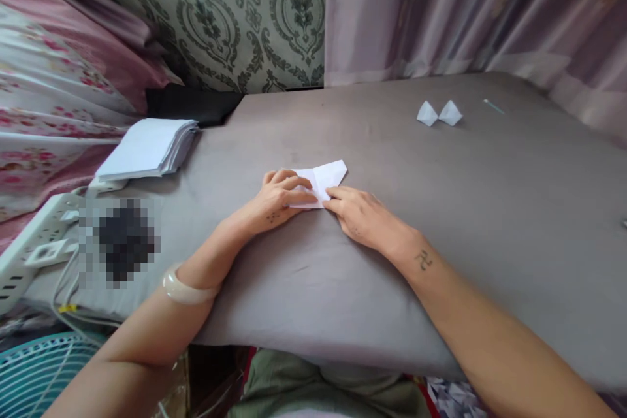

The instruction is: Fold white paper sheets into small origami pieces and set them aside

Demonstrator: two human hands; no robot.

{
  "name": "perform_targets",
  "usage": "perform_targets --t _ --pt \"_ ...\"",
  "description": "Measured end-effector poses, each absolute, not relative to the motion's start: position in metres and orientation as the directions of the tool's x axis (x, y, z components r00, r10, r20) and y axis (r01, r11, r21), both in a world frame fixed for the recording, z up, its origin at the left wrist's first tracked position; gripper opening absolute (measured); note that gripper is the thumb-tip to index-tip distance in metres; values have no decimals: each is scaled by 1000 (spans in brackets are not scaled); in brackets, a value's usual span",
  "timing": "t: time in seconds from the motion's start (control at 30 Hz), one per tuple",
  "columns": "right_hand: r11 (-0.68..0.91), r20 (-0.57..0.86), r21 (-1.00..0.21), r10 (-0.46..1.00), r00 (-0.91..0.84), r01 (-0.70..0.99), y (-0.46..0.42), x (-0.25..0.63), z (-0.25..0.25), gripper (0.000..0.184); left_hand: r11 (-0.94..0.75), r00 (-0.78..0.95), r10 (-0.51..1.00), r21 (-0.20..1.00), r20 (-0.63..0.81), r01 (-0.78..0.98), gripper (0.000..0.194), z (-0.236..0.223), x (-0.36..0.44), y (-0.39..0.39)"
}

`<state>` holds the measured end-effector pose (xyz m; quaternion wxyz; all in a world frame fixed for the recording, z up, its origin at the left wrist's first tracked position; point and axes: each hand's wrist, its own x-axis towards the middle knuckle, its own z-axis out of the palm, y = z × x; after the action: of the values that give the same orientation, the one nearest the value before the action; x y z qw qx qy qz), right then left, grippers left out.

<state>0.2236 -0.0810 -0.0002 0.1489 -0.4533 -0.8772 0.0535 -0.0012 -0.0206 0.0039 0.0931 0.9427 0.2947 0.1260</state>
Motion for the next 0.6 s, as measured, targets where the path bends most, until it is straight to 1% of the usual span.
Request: perform_targets --t 0.03,0.1,0.23,0.33,0.43,0.5,0.53,0.6 --pt "583 200 -233 812 -548 778 -82 224 2 37 -824 817 550 266 171 500 25 2 -1 -19" --pt "577 175 -245 817 -550 779 -83 226 5 37 -825 827 539 295 159 482 28 1 1 -15" --pt "562 142 -286 826 -546 776 -84 228 9 39 -760 789 606 365 102 537 28 4 6 -11" --pt "564 144 -298 824 -548 770 -84 230 9 41 -696 775 631 459 24 552 28 9 11 -4" --pt "570 135 -289 820 -556 769 -83 230 9 40 -636 784 620 575 -17 515 28 13 14 6" --pt "570 125 -299 818 -561 765 -83 230 9 40 -567 758 650 632 -52 529 27 15 17 11" --pt "568 119 -308 819 -562 763 -83 229 10 40 -525 728 681 637 -83 564 26 16 18 12" --pt "561 107 -326 821 -560 761 -83 229 11 41 -449 645 750 601 -148 661 26 17 20 13"
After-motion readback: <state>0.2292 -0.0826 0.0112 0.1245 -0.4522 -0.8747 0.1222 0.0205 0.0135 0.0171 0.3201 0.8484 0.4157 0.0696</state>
